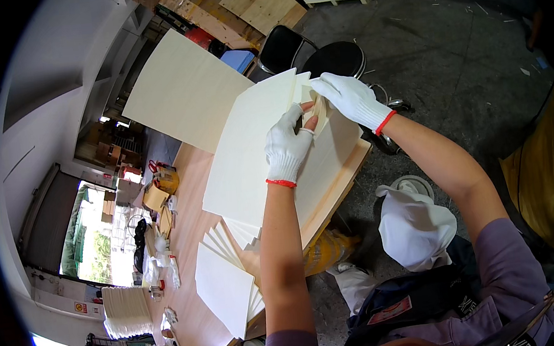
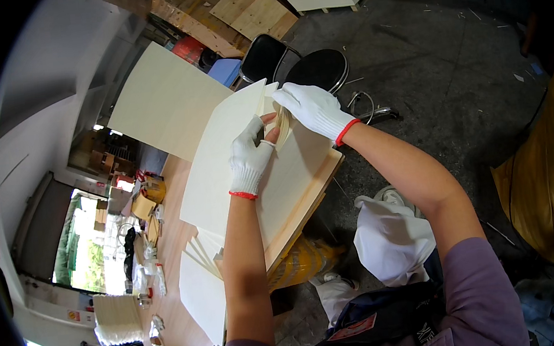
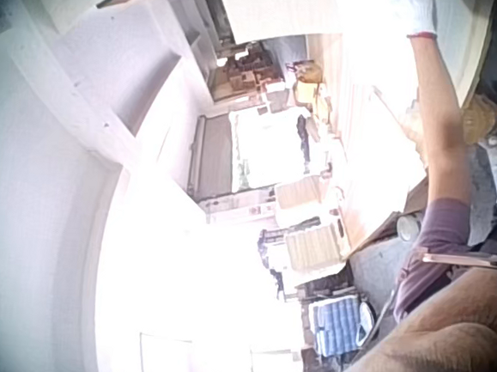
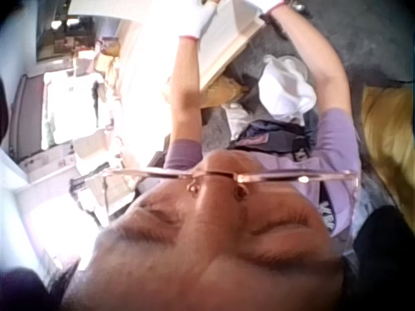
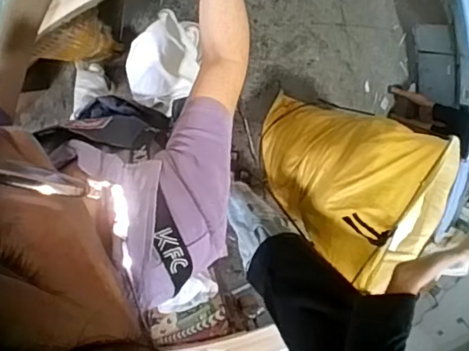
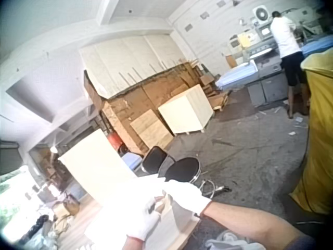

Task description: The person sands the edges of rectangular white boards one by one using a sanding block. They repeatedly pick up a board, sand its edges, and place it into a growing stack on the table.

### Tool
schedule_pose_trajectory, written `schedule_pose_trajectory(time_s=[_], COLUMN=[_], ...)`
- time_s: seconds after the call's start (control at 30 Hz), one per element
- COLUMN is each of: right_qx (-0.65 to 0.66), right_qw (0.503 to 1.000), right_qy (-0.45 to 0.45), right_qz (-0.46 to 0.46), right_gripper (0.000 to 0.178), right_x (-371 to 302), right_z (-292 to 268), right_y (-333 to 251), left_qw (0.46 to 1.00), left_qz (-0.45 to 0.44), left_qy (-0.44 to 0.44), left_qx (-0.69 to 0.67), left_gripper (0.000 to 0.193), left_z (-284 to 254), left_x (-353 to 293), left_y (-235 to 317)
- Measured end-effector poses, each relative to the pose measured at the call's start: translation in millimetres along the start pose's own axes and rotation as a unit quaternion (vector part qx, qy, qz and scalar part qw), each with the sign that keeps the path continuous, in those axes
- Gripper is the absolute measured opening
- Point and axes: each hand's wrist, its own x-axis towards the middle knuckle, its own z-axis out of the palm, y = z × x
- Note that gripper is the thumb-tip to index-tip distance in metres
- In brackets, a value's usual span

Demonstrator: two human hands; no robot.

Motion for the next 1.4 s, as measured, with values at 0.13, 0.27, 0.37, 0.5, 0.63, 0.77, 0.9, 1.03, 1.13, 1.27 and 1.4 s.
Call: schedule_pose_trajectory(time_s=[0.13, 0.27, 0.37, 0.5, 0.63, 0.77, 0.9, 1.03, 1.13, 1.27, 1.4], right_qx=[-0.003, -0.003, -0.006, 0.001, 0.019, 0.036, -0.013, 0.014, 0.018, 0.096, 0.459], right_qw=[1.0, 1.0, 1.0, 1.0, 0.999, 0.999, 0.998, 0.999, 0.999, 0.984, 0.823], right_qy=[-0.013, 0.001, 0.01, 0.015, 0.027, 0.029, -0.027, 0.019, 0.039, -0.056, -0.198], right_qz=[0.026, 0.025, 0.014, 0.005, -0.012, 0.004, 0.053, 0.028, 0.014, 0.138, 0.27], right_gripper=[0.049, 0.05, 0.048, 0.046, 0.049, 0.05, 0.051, 0.05, 0.051, 0.06, 0.049], right_x=[-2.3, -4.9, -3.4, -1.9, -3.0, -5.2, -7.3, -7.0, -8.0, -8.5, -9.7], right_z=[-4.8, -4.6, -1.5, 2.8, 2.6, -1.0, -9.1, -4.1, -3.7, -23.3, -15.6], right_y=[-7.3, -12.9, -3.0, 4.1, 0.8, -3.3, -19.7, -8.4, -5.1, -37.9, -34.1], left_qw=[1.0, 0.996, 0.999, 0.999, 0.999, 0.999, 0.997, 0.998, 0.996, 0.993, 0.997], left_qz=[-0.003, 0.044, 0.038, -0.014, 0.028, 0.032, 0.044, 0.052, 0.065, 0.086, 0.033], left_qy=[0.014, 0.062, 0.013, -0.021, 0.02, 0.017, 0.043, 0.016, 0.019, 0.052, 0.048], left_qx=[-0.017, -0.038, 0.01, 0.022, -0.01, -0.006, -0.037, 0.014, 0.062, 0.056, 0.043], left_gripper=[0.032, 0.034, 0.036, 0.038, 0.04, 0.036, 0.033, 0.032, 0.032, 0.042, 0.056], left_z=[-0.3, 4.7, 1.4, -0.2, 3.2, 3.9, 3.3, 3.3, 5.2, 4.7, 2.2], left_x=[-1.5, -1.1, 0.3, -1.1, -1.5, -1.6, -5.3, -0.1, -4.0, -9.6, -16.4], left_y=[3.6, -5.8, 0.0, 8.9, 0.6, 0.9, -1.8, -2.6, 4.5, -0.3, 17.4])
